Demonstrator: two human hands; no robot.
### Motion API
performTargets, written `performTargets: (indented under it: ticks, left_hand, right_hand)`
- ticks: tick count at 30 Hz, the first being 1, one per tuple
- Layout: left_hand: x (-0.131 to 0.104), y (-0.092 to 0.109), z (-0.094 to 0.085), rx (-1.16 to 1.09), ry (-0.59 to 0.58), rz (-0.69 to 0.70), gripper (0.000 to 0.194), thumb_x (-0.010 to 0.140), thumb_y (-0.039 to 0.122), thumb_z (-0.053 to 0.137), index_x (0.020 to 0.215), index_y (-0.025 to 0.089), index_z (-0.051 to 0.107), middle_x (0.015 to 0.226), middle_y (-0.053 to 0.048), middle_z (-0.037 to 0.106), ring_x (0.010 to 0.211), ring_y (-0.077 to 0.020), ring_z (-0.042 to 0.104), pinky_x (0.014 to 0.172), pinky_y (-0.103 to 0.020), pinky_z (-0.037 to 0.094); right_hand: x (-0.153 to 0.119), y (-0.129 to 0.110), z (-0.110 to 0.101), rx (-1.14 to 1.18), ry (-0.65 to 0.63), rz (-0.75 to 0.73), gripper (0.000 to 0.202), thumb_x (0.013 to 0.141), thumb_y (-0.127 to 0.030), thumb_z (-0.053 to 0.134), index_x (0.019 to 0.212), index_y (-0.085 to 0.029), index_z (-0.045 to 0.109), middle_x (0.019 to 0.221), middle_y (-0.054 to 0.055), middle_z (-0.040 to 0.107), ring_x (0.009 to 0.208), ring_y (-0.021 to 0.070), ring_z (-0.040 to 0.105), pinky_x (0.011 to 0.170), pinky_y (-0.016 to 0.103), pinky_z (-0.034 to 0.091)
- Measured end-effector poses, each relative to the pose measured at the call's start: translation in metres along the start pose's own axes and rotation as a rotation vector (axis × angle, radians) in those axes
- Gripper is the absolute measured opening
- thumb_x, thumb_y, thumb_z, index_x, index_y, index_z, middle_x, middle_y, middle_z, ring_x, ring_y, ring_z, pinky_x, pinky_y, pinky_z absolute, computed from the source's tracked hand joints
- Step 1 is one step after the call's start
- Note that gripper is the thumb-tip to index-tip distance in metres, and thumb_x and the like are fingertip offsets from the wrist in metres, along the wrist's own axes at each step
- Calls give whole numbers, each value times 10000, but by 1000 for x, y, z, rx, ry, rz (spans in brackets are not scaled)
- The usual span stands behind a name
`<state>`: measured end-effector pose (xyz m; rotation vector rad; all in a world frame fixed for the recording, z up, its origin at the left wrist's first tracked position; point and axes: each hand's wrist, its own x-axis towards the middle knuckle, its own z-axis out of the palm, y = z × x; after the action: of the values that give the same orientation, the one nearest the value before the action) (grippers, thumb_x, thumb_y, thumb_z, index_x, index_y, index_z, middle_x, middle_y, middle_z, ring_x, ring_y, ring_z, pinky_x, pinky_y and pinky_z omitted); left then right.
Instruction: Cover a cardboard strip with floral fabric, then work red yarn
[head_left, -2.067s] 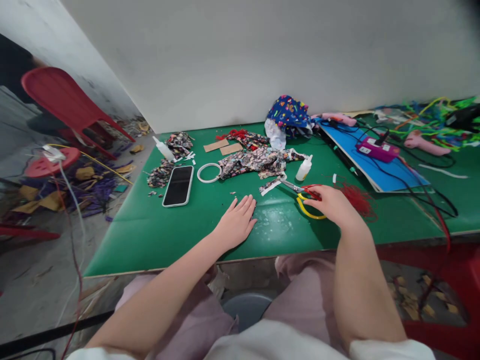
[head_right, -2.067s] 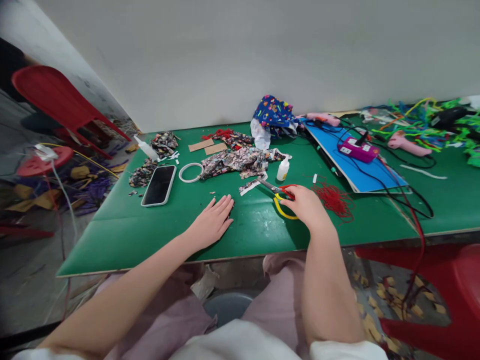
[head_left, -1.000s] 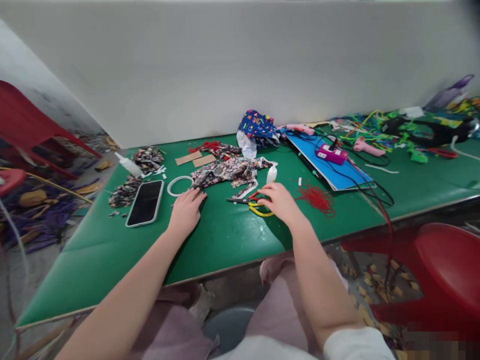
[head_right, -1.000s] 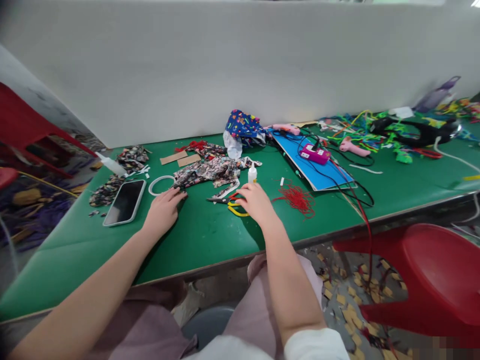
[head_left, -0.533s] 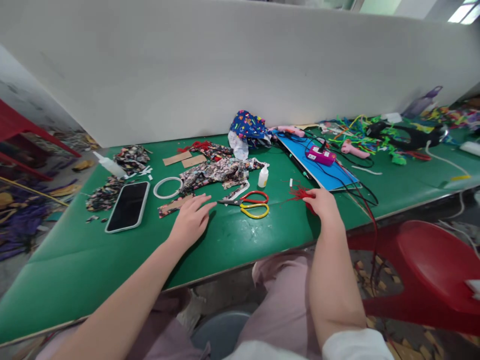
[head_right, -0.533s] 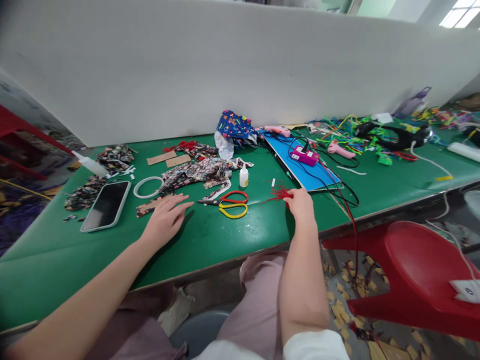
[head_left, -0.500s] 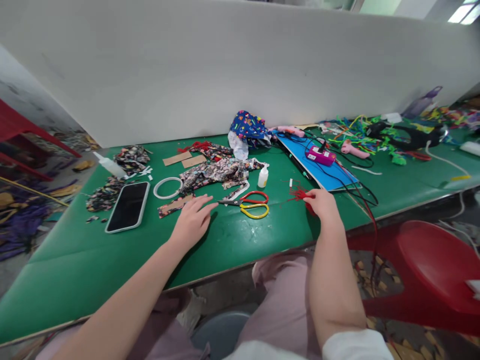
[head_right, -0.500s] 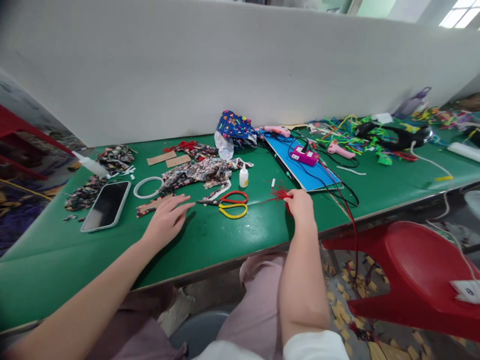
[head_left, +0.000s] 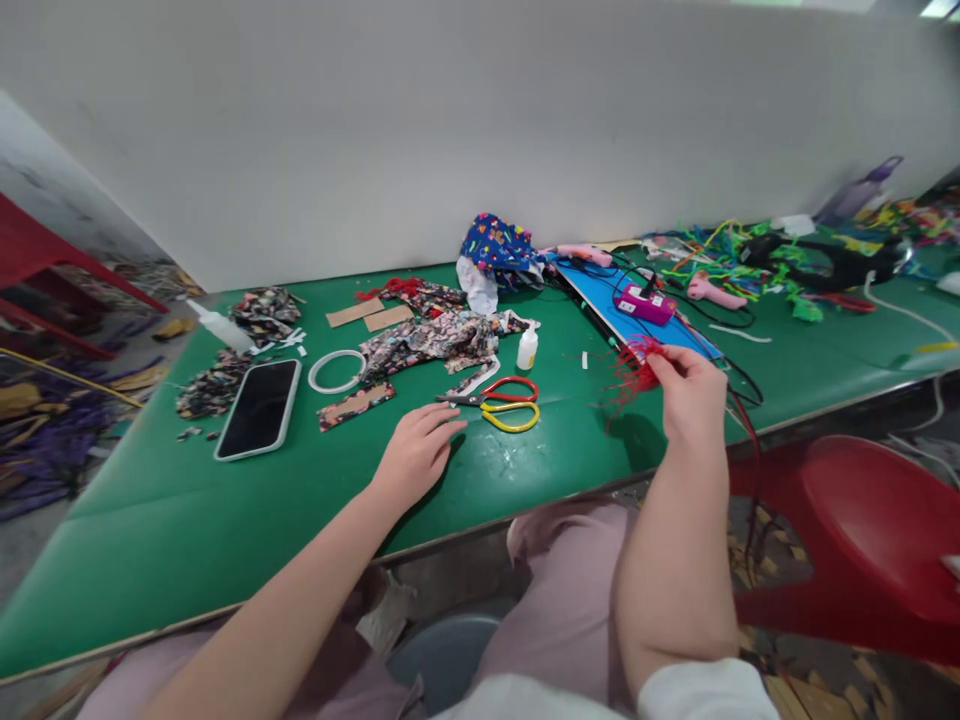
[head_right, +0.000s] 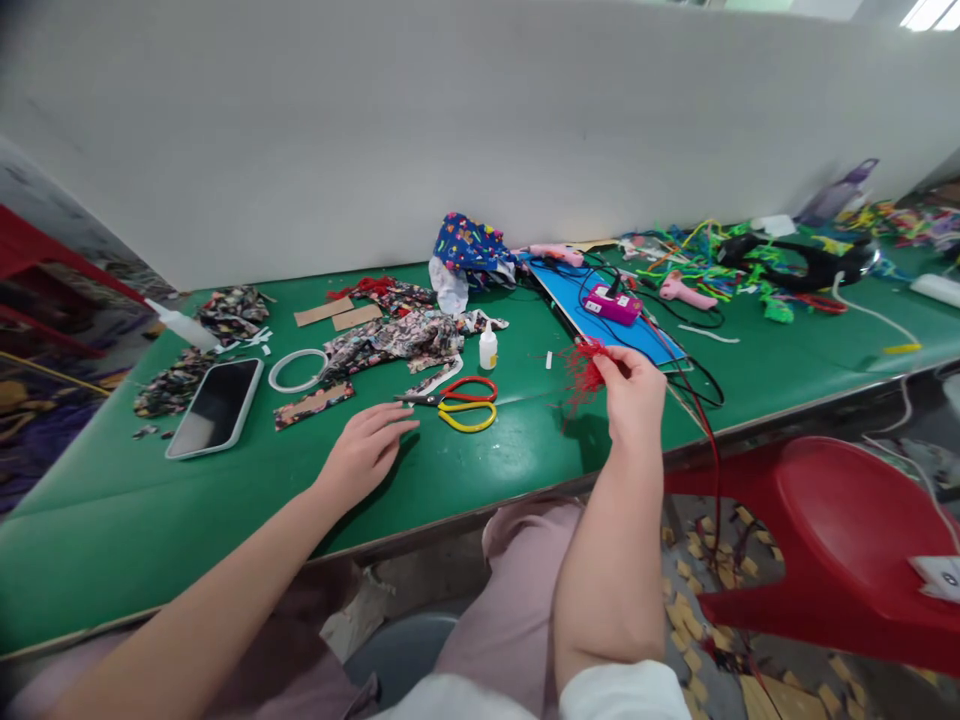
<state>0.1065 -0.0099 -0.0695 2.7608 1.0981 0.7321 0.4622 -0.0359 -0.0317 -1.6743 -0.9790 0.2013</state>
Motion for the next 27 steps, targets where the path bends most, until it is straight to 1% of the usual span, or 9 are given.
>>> performTargets:
  ticks: [3, 7, 11, 14, 17, 22, 25, 26, 27]
  left_hand:
    - [1, 6, 5, 15, -87, 85, 313, 861, 166, 407, 1065, 210, 641, 1145, -71, 638, 1146, -236, 511, 961, -457, 426]
    - [8, 12, 11, 78, -145, 104, 328, 887, 252, 402, 1126, 203, 620, 1205, -91, 602, 1162, -255, 499, 965, -456, 421]
    - [18, 19, 12, 120, -171, 96, 349, 898, 293, 387, 1136, 185, 617, 1252, -111, 563, 1192, -268, 476, 985, -448, 407]
    - [24, 23, 13, 122, -150, 103, 340, 898, 299, 386, 1082, 175, 643, 1312, -123, 510, 1235, -264, 437, 1014, -438, 385]
    - [28, 24, 16, 101, -148, 127, 335, 901, 293, 382, 1058, 165, 649, 1320, -126, 506, 1262, -255, 416, 1039, -432, 363]
    - [33, 20, 23, 121, -190, 77, 376, 906, 301, 373, 1184, 152, 578, 1324, -142, 503, 1261, -268, 425, 1044, -453, 350]
    - [36, 18, 24, 127, -204, 36, 380, 906, 315, 375, 1196, 166, 569, 1334, -143, 493, 1271, -281, 410, 1039, -475, 344]
    - [36, 17, 24, 125, -199, 29, 374, 906, 316, 377, 1187, 170, 576, 1324, -141, 504, 1271, -282, 410, 1039, -482, 340]
    - [36, 17, 24, 124, -189, 25, 368, 905, 314, 380, 1174, 169, 585, 1309, -140, 518, 1268, -285, 413, 1039, -488, 338]
  right_hand:
    - [-1, -7, 3, 129, 54, -10, 299, 732, -366, 572, 931, -151, 629, 875, 85, 671, 760, 200, 621, 723, 362, 488]
    - [-1, -8, 1, 20, -14, -27, 288, 751, -376, 550, 927, -161, 624, 851, 79, 663, 747, 199, 613, 696, 347, 483]
    - [-1, 3, -4, -407, -287, -32, 213, 756, -329, 535, 852, -166, 631, 828, 74, 639, 764, 200, 585, 722, 345, 450]
    - [-3, 11, -2, -555, -458, -28, 119, 677, -287, 616, 719, -176, 616, 773, 54, 615, 737, 196, 565, 705, 339, 432]
    - [-8, 10, 3, -565, -567, -38, 127, 597, -248, 684, 666, -194, 592, 736, 22, 602, 703, 176, 553, 674, 308, 420]
    - [-24, -11, 17, -481, -812, -46, 59, 659, -144, 593, 647, -202, 585, 692, -8, 637, 641, 137, 576, 617, 255, 420]
    - [-29, -22, 24, -360, -985, -77, 43, 687, -218, 619, 729, -215, 610, 751, -33, 671, 684, 118, 607, 630, 219, 445]
    - [-27, -24, 25, -326, -1013, -87, 94, 694, -261, 628, 779, -221, 619, 785, -35, 679, 705, 118, 614, 636, 214, 453]
    - [-24, -23, 26, -314, -993, -97, 151, 702, -306, 631, 829, -225, 627, 821, -30, 683, 726, 122, 618, 644, 216, 459]
